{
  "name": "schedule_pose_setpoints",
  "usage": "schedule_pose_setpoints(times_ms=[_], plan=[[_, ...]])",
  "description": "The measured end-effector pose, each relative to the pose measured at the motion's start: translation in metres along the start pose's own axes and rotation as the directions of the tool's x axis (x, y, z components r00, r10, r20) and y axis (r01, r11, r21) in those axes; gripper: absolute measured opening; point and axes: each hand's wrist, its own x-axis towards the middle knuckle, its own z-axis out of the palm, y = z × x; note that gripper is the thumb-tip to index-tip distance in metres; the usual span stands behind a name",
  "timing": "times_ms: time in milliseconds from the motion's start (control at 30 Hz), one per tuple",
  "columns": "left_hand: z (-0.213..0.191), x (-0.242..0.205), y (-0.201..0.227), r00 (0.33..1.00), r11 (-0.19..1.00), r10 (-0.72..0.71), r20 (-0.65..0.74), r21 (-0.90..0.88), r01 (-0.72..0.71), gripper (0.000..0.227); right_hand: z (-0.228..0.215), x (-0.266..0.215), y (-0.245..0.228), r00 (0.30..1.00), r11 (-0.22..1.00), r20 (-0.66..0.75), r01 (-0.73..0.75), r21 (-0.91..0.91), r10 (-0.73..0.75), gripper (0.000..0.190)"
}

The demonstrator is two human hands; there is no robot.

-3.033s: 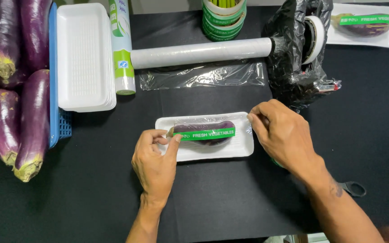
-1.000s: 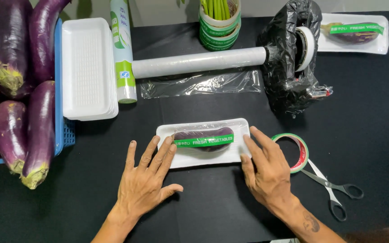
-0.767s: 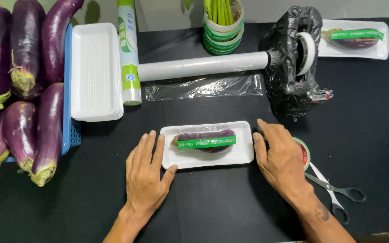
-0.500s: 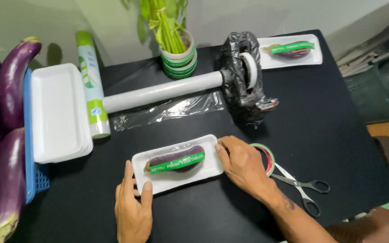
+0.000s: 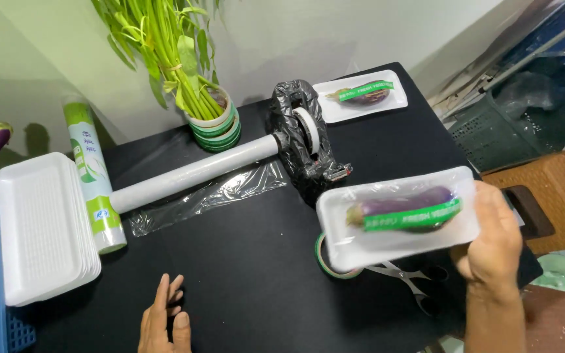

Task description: The person prepares a tray by covering it with plastic wrap, places an eggplant on it, and secures it with a decorative label tape, then prepares another section of wrap.

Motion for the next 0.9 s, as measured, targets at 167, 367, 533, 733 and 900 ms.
schedule_pose_setpoints(times_ms=[167, 367, 533, 733, 900], plan=[[0.011, 0.0, -0.017, 1.0, 1.0, 0.022, -0.019, 0.014, -0.021, 0.06, 0.007, 0.079, -0.012, 0.99, 0.973, -0.138, -0.067, -0.221, 0.037, 0.021], [0.01, 0.0, -0.021, 1.0, 0.999, -0.013, 0.011, 0.043, 0.013, 0.058, 0.029, 0.164, 0.058, 0.984, 0.936, 0.06, -0.14, -0.322, 0.168, 0.027], [0.02, 0.002, -0.051, 0.999, 0.999, 0.033, 0.041, -0.008, -0.032, 0.056, 0.057, 0.182, 0.05, 0.97, 0.874, 0.157, -0.091, -0.476, 0.186, 0.025], [0.037, 0.0, -0.083, 0.98, 0.983, 0.181, -0.077, 0.014, -0.18, 0.051, 0.092, 0.21, 0.038, 0.988, 0.662, 0.029, -0.08, -0.746, 0.153, 0.029], [0.044, 0.0, -0.092, 0.978, 0.977, 0.191, -0.087, 0.115, -0.181, 0.049, 0.111, 0.239, 0.054, 0.991, 0.723, 0.08, -0.02, -0.691, 0.104, 0.019]])
